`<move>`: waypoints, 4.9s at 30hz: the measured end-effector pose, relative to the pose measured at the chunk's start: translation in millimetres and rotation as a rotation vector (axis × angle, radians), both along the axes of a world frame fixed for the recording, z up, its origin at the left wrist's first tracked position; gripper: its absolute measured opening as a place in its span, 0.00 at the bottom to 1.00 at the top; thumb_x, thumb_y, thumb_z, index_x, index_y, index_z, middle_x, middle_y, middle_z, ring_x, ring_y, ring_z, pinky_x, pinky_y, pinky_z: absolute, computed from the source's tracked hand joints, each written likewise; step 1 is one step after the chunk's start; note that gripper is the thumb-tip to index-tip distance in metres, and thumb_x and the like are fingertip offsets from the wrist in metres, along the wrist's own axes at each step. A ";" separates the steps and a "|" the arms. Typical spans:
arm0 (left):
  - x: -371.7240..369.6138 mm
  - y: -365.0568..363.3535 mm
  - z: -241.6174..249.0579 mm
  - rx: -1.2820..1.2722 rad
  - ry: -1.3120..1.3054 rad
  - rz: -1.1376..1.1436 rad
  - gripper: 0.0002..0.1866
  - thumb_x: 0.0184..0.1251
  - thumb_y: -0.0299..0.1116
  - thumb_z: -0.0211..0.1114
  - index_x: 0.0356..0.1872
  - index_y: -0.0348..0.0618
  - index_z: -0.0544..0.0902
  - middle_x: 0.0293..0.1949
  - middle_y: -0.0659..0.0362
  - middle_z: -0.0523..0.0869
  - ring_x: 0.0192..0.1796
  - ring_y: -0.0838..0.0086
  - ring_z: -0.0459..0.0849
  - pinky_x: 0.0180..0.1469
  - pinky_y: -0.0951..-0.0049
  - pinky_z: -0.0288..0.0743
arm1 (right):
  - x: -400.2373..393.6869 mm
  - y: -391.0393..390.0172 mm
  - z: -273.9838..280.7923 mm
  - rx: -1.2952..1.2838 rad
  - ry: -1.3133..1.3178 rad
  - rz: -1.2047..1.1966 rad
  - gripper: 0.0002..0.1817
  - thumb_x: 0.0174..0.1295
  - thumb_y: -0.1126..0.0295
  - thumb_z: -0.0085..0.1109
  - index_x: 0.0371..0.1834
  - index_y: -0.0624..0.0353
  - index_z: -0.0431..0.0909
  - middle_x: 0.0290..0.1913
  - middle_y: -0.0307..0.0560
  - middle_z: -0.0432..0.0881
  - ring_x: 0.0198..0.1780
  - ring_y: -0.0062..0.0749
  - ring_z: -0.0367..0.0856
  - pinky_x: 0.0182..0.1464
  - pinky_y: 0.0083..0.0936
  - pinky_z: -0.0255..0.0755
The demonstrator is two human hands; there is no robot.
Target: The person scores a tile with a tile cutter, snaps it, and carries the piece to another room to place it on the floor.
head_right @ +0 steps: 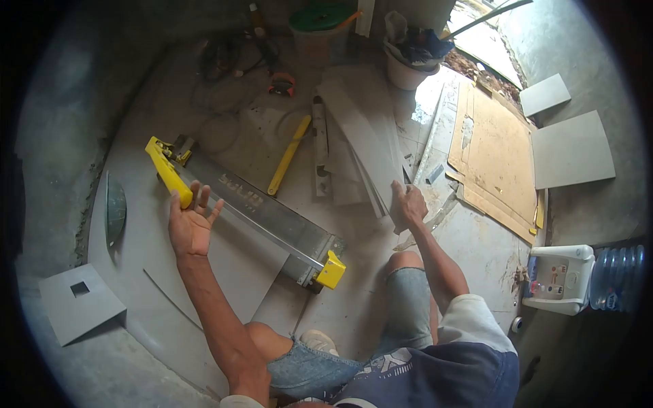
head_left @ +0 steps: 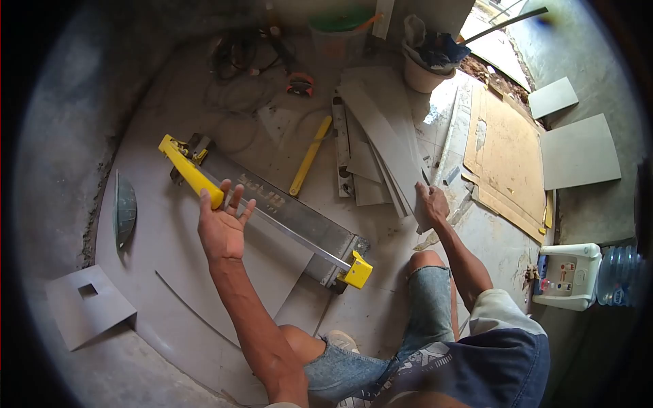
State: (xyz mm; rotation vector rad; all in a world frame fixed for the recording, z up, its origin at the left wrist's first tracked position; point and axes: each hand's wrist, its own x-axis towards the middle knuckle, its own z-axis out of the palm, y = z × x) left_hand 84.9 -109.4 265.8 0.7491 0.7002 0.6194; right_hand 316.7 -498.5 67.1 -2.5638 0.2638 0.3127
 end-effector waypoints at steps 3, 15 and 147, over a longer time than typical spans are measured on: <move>-5.7 -3.9 0.7 0.024 0.036 -0.049 0.29 0.77 0.53 0.52 0.68 0.47 0.61 0.58 0.58 0.79 0.61 0.65 0.78 0.70 0.37 0.57 | 12.1 6.7 -26.9 -0.065 -0.074 -0.048 0.38 0.60 0.33 0.52 0.56 0.58 0.82 0.47 0.60 0.86 0.53 0.56 0.83 0.56 0.46 0.73; -21.2 -5.0 11.0 0.020 0.054 -0.075 0.30 0.75 0.51 0.57 0.69 0.47 0.63 0.61 0.52 0.77 0.64 0.67 0.75 0.72 0.40 0.56 | 33.7 15.6 -49.5 -0.264 -0.352 0.268 0.28 0.57 0.65 0.66 0.63 0.49 0.75 0.56 0.54 0.78 0.58 0.55 0.76 0.59 0.47 0.71; -364.4 -305.3 146.0 0.681 1.298 -0.312 0.28 0.62 0.45 0.68 0.64 0.53 0.76 0.71 0.54 0.67 0.71 0.53 0.67 0.67 0.36 0.59 | -320.5 -1.0 326.1 -0.157 0.545 1.396 0.45 0.56 0.69 0.67 0.77 0.51 0.53 0.67 0.67 0.66 0.66 0.64 0.68 0.65 0.47 0.69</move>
